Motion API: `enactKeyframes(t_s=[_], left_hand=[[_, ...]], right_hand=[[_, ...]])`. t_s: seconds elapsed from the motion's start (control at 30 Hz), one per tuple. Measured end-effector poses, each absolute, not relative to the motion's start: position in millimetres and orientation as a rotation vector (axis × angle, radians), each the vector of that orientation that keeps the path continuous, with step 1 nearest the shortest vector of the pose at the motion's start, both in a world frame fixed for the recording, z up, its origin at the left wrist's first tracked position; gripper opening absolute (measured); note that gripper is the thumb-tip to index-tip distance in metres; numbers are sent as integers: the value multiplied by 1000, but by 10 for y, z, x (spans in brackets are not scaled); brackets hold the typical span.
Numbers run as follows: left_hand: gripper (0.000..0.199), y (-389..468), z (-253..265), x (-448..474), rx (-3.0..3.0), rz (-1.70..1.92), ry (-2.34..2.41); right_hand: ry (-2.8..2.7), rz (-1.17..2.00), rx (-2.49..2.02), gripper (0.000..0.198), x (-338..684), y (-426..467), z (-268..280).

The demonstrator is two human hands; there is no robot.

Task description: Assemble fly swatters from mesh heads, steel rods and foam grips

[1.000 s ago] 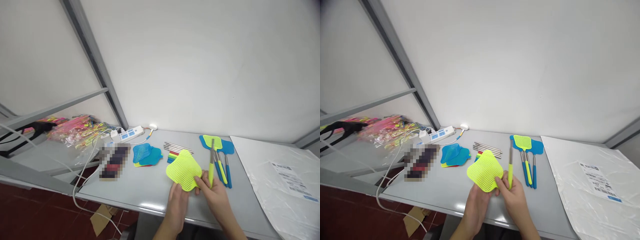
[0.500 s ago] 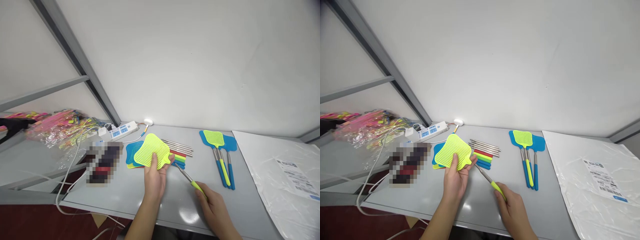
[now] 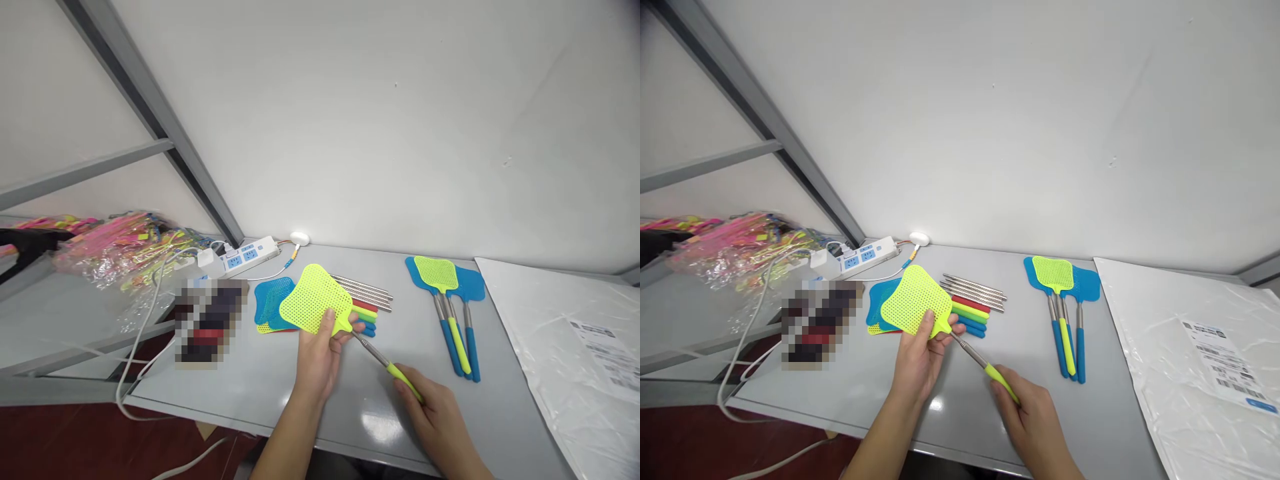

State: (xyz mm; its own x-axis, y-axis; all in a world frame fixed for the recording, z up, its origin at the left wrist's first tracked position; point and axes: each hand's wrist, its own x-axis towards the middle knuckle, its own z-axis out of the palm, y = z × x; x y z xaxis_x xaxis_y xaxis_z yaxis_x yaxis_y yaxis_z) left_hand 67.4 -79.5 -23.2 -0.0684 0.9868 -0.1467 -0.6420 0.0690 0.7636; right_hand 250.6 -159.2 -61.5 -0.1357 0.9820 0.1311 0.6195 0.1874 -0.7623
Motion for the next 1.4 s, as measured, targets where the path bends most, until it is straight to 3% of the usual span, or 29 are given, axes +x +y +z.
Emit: enactKeyframes(t_s=[0.17,0.37,0.53,0.6,0.83,1.07,1.27,1.4], left_hand=[[22,-822,-233,684,579,1393,798],[22,-828,-225,663,647,1395,805],[19,-835,-232,633,753,1465,844],[18,-839,-235,637,762,1489,830],[20,-825,-234,722,746,1473,813],[20,-802,-254,734,734,1489,831],[24,-812,-227,708,743,1522,794],[30,-798,-204,718,738,1478,781]], right_hand=[[-1890,652,-1465,25,2502,-1614,-622],[-1961,186,-1382,23,2476,-1625,-646],[-1991,88,-1331,27,2565,-1602,-591],[-1957,222,-1354,27,2581,-1590,-522],[-1550,1201,-1475,40,2426,-1533,-183],[-1270,1593,-1440,45,2414,-1453,-131],[-782,1995,-1089,37,2332,-1455,-176],[-707,2049,-1055,38,2298,-1442,-193]])
